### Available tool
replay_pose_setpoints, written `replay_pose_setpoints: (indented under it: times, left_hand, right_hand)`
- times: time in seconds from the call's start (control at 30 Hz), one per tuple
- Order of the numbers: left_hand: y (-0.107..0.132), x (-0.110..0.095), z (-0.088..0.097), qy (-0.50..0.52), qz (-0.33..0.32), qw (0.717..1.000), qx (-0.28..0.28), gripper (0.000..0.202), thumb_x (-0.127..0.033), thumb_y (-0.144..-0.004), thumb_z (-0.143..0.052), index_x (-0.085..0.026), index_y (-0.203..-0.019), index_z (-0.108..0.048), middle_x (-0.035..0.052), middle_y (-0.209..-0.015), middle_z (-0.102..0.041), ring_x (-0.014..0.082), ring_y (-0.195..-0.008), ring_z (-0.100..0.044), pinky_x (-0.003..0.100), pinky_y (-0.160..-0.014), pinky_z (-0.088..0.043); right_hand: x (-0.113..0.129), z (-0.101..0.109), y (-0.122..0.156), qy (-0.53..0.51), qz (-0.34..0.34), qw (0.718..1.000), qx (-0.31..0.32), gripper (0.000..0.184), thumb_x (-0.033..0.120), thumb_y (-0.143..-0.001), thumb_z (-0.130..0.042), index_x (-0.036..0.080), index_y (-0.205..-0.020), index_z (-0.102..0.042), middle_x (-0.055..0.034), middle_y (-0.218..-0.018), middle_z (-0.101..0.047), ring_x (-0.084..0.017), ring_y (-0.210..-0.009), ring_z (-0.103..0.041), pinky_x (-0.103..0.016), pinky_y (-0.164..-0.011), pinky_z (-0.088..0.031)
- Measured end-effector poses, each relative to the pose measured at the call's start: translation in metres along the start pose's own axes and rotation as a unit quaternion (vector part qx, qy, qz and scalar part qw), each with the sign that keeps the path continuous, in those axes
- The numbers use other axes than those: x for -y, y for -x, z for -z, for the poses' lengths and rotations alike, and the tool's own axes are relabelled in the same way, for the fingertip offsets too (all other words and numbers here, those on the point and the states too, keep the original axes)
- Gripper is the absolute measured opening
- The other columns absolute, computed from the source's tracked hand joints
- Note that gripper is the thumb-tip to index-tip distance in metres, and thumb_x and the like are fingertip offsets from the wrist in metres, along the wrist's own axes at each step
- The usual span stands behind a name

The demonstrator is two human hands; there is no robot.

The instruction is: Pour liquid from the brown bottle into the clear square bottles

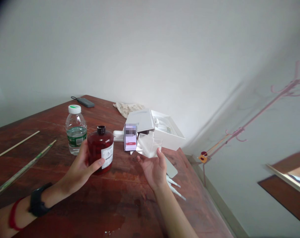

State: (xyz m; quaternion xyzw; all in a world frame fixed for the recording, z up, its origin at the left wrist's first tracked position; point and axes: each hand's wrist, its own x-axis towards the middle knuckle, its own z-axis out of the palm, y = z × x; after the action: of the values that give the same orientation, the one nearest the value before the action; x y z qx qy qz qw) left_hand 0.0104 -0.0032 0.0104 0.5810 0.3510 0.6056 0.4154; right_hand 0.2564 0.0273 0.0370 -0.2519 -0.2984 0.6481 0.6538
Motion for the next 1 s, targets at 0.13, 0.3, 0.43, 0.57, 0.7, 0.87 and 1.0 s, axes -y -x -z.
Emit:
replay_pose_setpoints:
  times: [0.13,0.3,0.43,0.57,0.7,0.87,1.0]
  left_hand:
    - [-0.0026,0.0023,0.0017,-0.006,-0.007,1.0,-0.008,0.073,-0.043,-0.096,-0.071,-0.026,-0.155,-0.031,0.0124,-0.149,-0.059,0.032,-0.137,-0.06,0.049,-0.12,-0.046]
    - [-0.0028,0.0039,0.0013,0.009,-0.007,1.0,-0.013,0.074,-0.041,-0.093,-0.075,-0.026,-0.154,-0.035,0.0118,-0.148,-0.059,0.0327,-0.136,-0.061,0.051,-0.12,-0.045]
    - [-0.0011,0.0037,-0.0007,0.024,0.002,1.0,-0.01,0.073,-0.039,-0.093,-0.075,-0.026,-0.153,-0.036,0.0121,-0.147,-0.061,0.0327,-0.135,-0.062,0.052,-0.12,-0.045]
    - [-0.001,0.0038,-0.0023,0.039,0.01,0.999,0.001,0.071,-0.04,-0.093,-0.074,-0.025,-0.151,-0.036,0.0129,-0.148,-0.062,0.033,-0.136,-0.061,0.052,-0.118,-0.047]
    - [-0.0019,0.0035,-0.0025,0.031,0.009,0.999,-0.003,0.07,-0.04,-0.093,-0.074,-0.024,-0.15,-0.036,0.0141,-0.15,-0.06,0.033,-0.139,-0.059,0.051,-0.119,-0.046]
    - [-0.0011,0.0041,-0.0031,0.025,0.016,1.0,0.007,0.071,-0.04,-0.094,-0.072,-0.023,-0.15,-0.032,0.0148,-0.15,-0.059,0.0321,-0.139,-0.059,0.05,-0.12,-0.045]
    - [0.0022,0.0083,-0.0048,0.028,0.015,0.999,0.02,0.071,-0.04,-0.093,-0.074,-0.024,-0.149,-0.034,0.0142,-0.149,-0.059,0.0321,-0.139,-0.058,0.051,-0.122,-0.041]
  right_hand:
    - [0.0,-0.0002,-0.0005,-0.003,-0.001,1.0,0.003,0.041,0.05,-0.078,-0.083,0.028,-0.112,-0.076,0.0001,-0.097,-0.084,-0.022,-0.082,-0.078,-0.033,-0.069,-0.061]
    - [0.0002,0.0009,-0.0016,-0.005,0.0,1.0,0.012,0.044,0.048,-0.076,-0.086,0.026,-0.113,-0.075,-0.002,-0.101,-0.084,-0.022,-0.084,-0.078,-0.033,-0.069,-0.062]
    - [0.0002,0.0019,-0.0018,-0.011,0.0,1.0,0.02,0.044,0.046,-0.078,-0.085,0.026,-0.116,-0.074,-0.0026,-0.102,-0.084,-0.023,-0.086,-0.079,-0.033,-0.068,-0.062]
    - [-0.0003,0.0017,-0.0011,-0.015,-0.003,1.0,0.02,0.044,0.046,-0.078,-0.085,0.027,-0.116,-0.074,-0.0021,-0.102,-0.084,-0.023,-0.085,-0.079,-0.034,-0.068,-0.062]
    - [-0.0007,0.0011,-0.0006,-0.014,-0.004,1.0,0.02,0.042,0.046,-0.08,-0.083,0.027,-0.116,-0.074,-0.0019,-0.102,-0.084,-0.023,-0.085,-0.079,-0.034,-0.07,-0.062]
    - [-0.0011,0.0019,-0.001,-0.014,-0.006,1.0,0.024,0.039,0.046,-0.082,-0.081,0.025,-0.114,-0.075,-0.0031,-0.101,-0.084,-0.023,-0.085,-0.078,-0.035,-0.07,-0.062]
    - [-0.0012,0.0028,-0.0016,-0.016,-0.007,1.0,0.025,0.041,0.046,-0.081,-0.082,0.026,-0.115,-0.074,-0.0025,-0.1,-0.084,-0.023,-0.084,-0.078,-0.036,-0.071,-0.063]
